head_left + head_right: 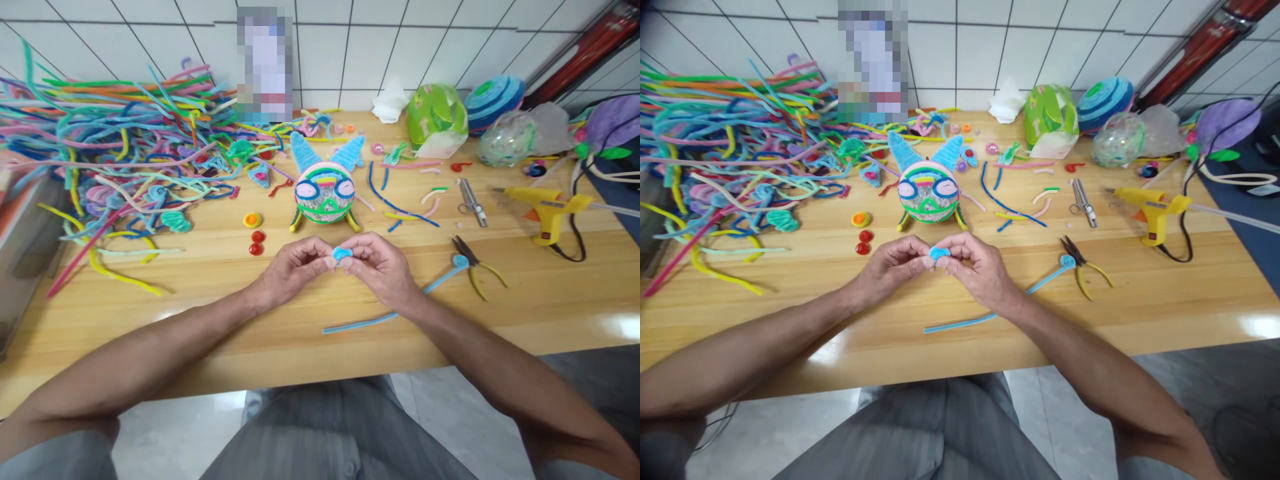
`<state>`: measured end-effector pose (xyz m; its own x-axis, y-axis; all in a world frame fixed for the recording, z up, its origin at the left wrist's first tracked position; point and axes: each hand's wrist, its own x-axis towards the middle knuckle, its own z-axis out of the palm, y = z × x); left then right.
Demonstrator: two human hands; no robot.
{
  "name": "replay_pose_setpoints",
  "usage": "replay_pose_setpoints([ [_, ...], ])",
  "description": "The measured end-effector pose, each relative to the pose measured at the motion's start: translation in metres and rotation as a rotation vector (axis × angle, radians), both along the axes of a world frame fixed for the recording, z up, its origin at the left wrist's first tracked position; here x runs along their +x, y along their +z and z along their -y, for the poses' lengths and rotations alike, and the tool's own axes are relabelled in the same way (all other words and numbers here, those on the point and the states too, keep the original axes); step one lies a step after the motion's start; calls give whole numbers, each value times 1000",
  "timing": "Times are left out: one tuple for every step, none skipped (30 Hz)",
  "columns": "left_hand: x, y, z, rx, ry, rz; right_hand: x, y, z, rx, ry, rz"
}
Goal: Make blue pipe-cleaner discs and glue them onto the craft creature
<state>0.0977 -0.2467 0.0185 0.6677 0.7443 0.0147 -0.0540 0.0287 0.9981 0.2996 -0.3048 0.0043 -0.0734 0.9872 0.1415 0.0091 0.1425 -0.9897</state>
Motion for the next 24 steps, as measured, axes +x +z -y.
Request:
replay_pose_setpoints([
  [0, 1, 0, -5, 2, 0, 0, 1, 0, -7, 3, -3],
  [0, 1, 1, -14, 5, 0, 0, 2, 1, -15, 3, -5],
  [0, 2, 1, -26, 11, -3, 0, 4, 1, -25, -3, -3],
  [0, 2, 1, -39, 18, -7, 1, 6, 1, -33, -17, 4],
  [0, 2, 1, -53, 25, -13, 2, 8, 1, -38, -38, 18],
  [0, 2, 1, -64, 33, -19, 3, 10, 0, -42, -60, 39],
  [0, 2, 1, -69, 39, -24, 4, 12, 0, -46, -80, 64],
  [0, 2, 1, -69, 43, -25, 5, 13, -2, -51, -93, 89],
  [0, 2, 2, -64, 45, -25, 6, 14, -3, -57, -99, 109],
  [0, 3, 2, -56, 44, -25, 7, 14, -4, -65, -96, 125],
  [1, 3, 2, -46, 41, -25, 7, 14, -5, -72, -92, 139],
  [1, 4, 2, -40, 39, -27, 6, 14, -6, -75, -92, 149],
  [1, 5, 3, -38, 39, -32, 6, 13, -6, -77, -95, 158],
  [1, 5, 3, -38, 44, -37, 5, 13, -6, -75, -99, 172],
  [1, 6, 4, -39, 48, -45, 4, 13, -6, -68, -104, 192],
  [2, 6, 4, -37, 52, -55, 3, 12, -5, -56, -107, 218],
  [1, 6, 4, -34, 55, -67, 2, 12, -5, -38, -108, 246],
  [2, 5, 4, -26, 57, -76, 1, 11, -4, -16, -107, 274],
  [2, 4, 3, -13, 60, -82, 1, 11, -4, 8, -106, 298],
  [2, 3, 3, 2, 63, -85, 0, 10, -3, 32, -105, 313],
  [2, 2, 2, 15, 70, -82, 0, 9, -3, 50, -103, 317],
  [3, 1, 1, 24, 78, -74, -1, 9, -3, 60, -99, 311],
  [3, -1, 1, 23, 88, -67, -1, 9, -3, 59, -94, 296],
  [4, -2, 1, 13, 97, -61, -1, 9, -3, 47, -89, 276],
])
